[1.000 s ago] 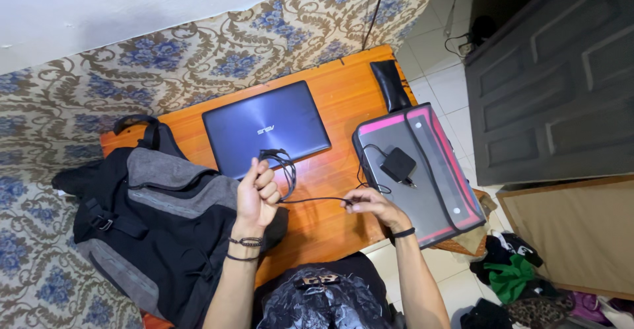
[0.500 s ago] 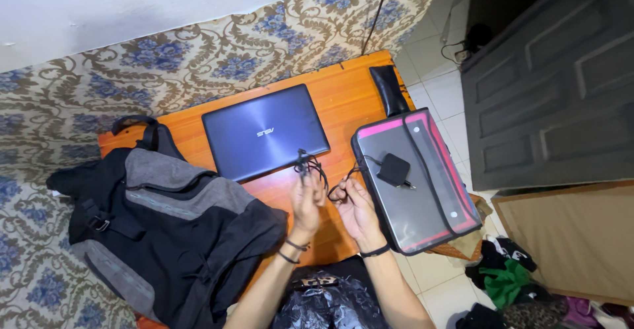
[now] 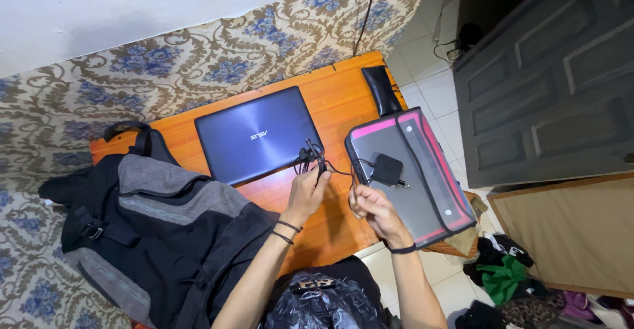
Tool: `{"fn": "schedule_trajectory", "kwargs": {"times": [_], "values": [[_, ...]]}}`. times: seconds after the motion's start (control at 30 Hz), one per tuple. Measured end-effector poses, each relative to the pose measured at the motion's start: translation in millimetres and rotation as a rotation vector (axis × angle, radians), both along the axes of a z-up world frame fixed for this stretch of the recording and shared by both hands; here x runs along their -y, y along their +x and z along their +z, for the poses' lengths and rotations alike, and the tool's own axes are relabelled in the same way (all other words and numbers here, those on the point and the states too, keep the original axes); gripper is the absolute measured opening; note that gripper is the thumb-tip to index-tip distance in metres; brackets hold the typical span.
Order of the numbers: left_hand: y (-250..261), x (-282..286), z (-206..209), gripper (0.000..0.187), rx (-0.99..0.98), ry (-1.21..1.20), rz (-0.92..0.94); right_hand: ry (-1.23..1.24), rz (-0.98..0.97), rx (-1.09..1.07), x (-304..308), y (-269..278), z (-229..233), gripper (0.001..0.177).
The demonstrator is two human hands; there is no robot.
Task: The person coils a short USB cable and a longer laptop charger cable by hand on a wooden table. They place the coiled cables into a black backpack and a pink laptop sleeve, respectively, without using any tools.
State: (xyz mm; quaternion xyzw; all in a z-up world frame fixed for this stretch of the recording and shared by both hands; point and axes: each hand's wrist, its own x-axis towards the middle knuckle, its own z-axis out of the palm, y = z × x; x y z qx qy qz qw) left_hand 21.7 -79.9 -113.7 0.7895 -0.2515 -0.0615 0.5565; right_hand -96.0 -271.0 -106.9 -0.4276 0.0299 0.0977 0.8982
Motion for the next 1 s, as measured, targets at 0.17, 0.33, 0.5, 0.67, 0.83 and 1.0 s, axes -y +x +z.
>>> {"fn": "schedule_trajectory", "kwargs": {"times": [0.17,0.33,0.5,0.67,0.83,1.0], "values": [[0,9,-4,0.040,-0.263,-0.228,-0.053,-0.346,0.059,-0.046,1,0,3,0.020],[3,7,-3,0.051,-0.845,-0.615,-0.168,-0.496,0.038,0.035,0,6,16,0.016],[7,-7,12,0.051,-1.089,-0.818,-0.241,-0.575,0.103,0.040,-10,9,28,0.017],[0,-13,24,0.046,-1.218,-0.786,-0.373,-0.674,0.007,0.018,-10,13,40,0.023],[4,-13,31,0.042,-1.198,-0.626,-0.373,-0.719,0.043,0.004,-8,13,50,0.025],[-4,-9,42,0.046,-1.014,-0.437,-0.321,-0.812,-0.120,-0.020,-23,17,46,0.028]]}}
